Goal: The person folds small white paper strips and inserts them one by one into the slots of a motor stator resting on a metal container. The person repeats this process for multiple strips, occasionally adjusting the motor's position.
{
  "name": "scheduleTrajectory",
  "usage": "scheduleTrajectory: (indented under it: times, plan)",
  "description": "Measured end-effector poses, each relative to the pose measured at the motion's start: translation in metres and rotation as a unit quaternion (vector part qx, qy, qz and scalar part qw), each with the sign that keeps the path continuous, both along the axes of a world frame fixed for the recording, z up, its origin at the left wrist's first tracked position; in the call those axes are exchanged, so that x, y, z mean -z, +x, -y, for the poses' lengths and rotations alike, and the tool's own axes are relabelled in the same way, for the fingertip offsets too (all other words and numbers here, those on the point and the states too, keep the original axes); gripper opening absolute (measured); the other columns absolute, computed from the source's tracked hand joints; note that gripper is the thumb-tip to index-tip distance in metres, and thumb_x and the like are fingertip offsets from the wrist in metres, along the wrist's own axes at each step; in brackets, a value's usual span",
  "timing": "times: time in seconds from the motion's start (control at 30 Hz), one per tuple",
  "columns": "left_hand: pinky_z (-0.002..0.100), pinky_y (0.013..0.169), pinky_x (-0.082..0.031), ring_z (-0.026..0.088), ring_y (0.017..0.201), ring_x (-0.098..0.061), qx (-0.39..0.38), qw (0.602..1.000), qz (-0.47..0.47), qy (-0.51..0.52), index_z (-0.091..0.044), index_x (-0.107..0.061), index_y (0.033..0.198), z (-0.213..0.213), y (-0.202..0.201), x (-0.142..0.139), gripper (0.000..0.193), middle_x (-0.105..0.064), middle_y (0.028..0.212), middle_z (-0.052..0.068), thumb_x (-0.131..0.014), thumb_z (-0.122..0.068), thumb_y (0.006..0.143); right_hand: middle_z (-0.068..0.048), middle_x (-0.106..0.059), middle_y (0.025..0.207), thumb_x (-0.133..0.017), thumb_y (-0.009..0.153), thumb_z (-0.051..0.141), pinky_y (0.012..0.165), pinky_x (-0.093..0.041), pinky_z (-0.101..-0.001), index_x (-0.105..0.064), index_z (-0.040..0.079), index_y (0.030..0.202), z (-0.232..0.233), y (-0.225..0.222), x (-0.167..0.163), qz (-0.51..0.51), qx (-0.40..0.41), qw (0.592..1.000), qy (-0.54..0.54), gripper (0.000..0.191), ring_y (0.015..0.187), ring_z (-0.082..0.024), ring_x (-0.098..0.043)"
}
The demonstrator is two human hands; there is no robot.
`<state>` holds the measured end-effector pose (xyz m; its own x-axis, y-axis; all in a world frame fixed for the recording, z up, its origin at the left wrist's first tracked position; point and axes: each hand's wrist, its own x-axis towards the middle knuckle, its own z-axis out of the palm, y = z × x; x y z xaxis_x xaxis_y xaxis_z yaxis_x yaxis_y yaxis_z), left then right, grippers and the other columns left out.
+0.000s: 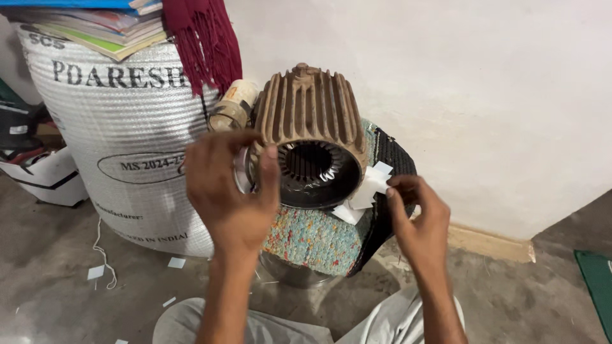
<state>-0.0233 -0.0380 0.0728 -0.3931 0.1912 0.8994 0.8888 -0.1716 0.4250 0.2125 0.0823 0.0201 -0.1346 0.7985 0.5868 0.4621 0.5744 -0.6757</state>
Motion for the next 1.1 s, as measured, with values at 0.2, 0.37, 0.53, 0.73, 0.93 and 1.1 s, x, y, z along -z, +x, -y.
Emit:
scheduleTrajectory:
  times: [0.2, 0.37, 0.53, 0.73, 0.93, 1.1]
  plan:
    - [0.047, 0.101, -0.045, 0.032, 0.115, -0.054, -0.017, 0.999, 0.041, -0.002, 0.0, -0.057, 0.117, -0.006, 0.016, 0.055, 0.037, -0.053, 0.118, 0.013, -0.069, -0.029, 0.097, -0.005, -0.072, 0.098, -0.084, 0.077, 0.027, 0.078, -0.053, -0.0373, -0.079, 0.01, 0.11, 0.021, 0.002, -0.019, 0.218, -0.049, 0.973, 0.061, 0.037, 0.089, -0.02, -0.061]
    - [0.043, 0.091, -0.048, 0.026, 0.101, -0.06, 0.08, 0.99, 0.089, -0.074, -0.006, -0.064, 0.095, 0.0, 0.067, 0.093, 0.012, -0.059, 0.102, 0.009, -0.068, -0.015, 0.089, -0.005, -0.071, 0.092, -0.081, 0.077, 0.019, 0.08, -0.051, -0.0349, -0.082, 0.012, 0.096, 0.039, -0.008, -0.007, 0.236, -0.029, 0.969, 0.062, 0.021, 0.092, -0.021, -0.06]
    - [0.041, 0.082, -0.05, 0.026, 0.094, -0.064, 0.159, 0.977, 0.106, -0.089, -0.003, -0.067, 0.091, 0.004, 0.073, 0.076, 0.008, -0.065, 0.094, 0.008, -0.069, -0.009, 0.086, -0.006, -0.073, 0.101, -0.081, 0.079, 0.02, 0.089, -0.052, -0.0362, -0.08, 0.009, 0.094, 0.039, 0.0, -0.009, 0.156, -0.1, 0.978, 0.098, 0.019, 0.102, -0.02, -0.066]
    - [0.039, 0.078, -0.052, 0.025, 0.088, -0.067, 0.19, 0.968, 0.144, -0.073, -0.002, -0.066, 0.094, 0.011, 0.067, 0.064, 0.008, -0.065, 0.093, 0.008, -0.066, -0.007, 0.087, -0.014, -0.067, 0.113, -0.082, 0.072, 0.018, 0.088, -0.049, -0.0467, -0.081, 0.008, 0.102, 0.003, 0.003, -0.031, 0.279, -0.064, 0.951, 0.112, 0.033, 0.112, -0.034, -0.055]
    - [0.041, 0.074, -0.049, 0.027, 0.083, -0.064, 0.179, 0.969, 0.138, -0.102, -0.003, -0.065, 0.09, 0.022, 0.067, 0.072, 0.006, -0.064, 0.087, 0.008, -0.068, -0.007, 0.086, -0.006, -0.07, 0.1, -0.08, 0.076, 0.013, 0.088, -0.051, -0.0434, -0.08, 0.008, 0.092, -0.001, -0.002, -0.032, 0.34, -0.104, 0.92, 0.166, 0.017, 0.104, -0.03, -0.058]
    - [0.039, 0.072, -0.049, 0.024, 0.08, -0.065, 0.186, 0.966, 0.144, -0.105, -0.004, -0.066, 0.09, 0.024, 0.067, 0.072, 0.005, -0.067, 0.085, 0.006, -0.069, -0.007, 0.087, -0.006, -0.07, 0.097, -0.08, 0.077, 0.008, 0.087, -0.052, -0.0401, -0.076, 0.005, 0.09, -0.005, 0.004, -0.03, 0.248, -0.067, 0.953, 0.159, 0.014, 0.101, -0.028, -0.06]
